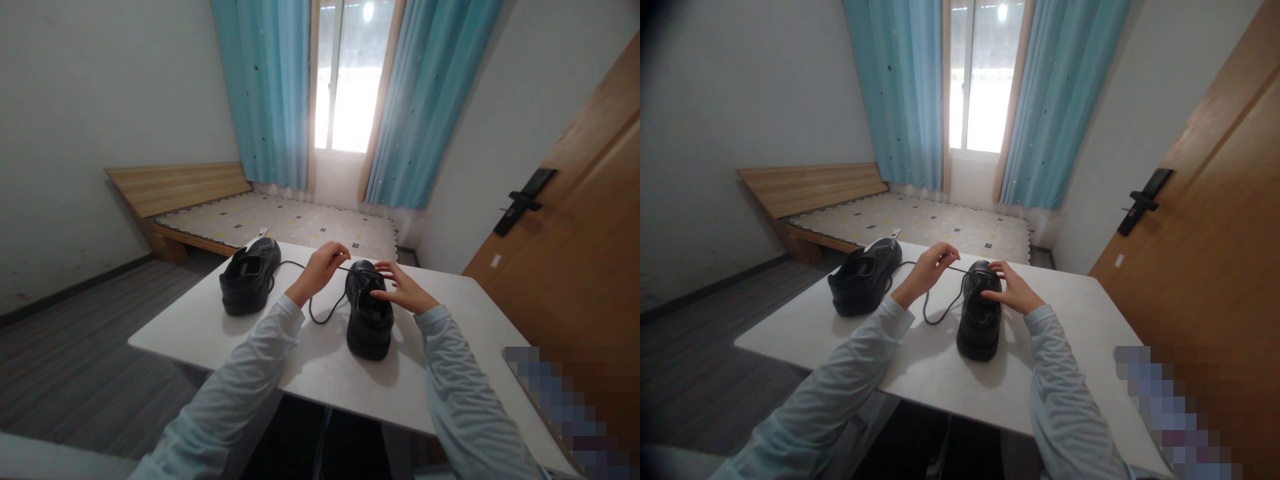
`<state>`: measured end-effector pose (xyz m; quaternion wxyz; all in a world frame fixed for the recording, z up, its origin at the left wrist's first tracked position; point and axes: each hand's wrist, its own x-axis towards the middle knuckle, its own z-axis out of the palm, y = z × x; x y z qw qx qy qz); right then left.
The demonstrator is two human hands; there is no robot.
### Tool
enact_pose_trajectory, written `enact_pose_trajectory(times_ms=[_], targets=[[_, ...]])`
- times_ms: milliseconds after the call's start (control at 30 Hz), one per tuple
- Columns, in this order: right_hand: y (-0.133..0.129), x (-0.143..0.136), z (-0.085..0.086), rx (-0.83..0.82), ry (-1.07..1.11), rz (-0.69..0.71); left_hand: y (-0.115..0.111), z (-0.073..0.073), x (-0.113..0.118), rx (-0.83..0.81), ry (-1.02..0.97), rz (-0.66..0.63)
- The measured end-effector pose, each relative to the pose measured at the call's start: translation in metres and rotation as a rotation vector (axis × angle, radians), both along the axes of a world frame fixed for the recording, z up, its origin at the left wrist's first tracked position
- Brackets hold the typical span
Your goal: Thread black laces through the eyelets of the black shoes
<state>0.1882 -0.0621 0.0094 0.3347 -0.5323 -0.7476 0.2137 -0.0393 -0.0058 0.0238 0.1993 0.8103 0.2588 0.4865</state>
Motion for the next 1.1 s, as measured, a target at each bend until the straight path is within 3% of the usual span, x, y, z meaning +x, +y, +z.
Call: enact_pose_trajectory(times_ms=[400,600,1100], targets=[[0.0,-0.012,0.002,0.171,-0.001,0.029,-0.001,-0.016,0.011,-0.03,0.227,-0.1],[0.006,-0.013,-0.003,0.231,-0.035,0.055,-0.003,-0.02,0.013,-0.128,0.167,-0.08],[0.009,-0.014,-0.007,0.226,0.016,0.038,-0.006,-0.02,0.019,-0.061,0.172,-0.013]])
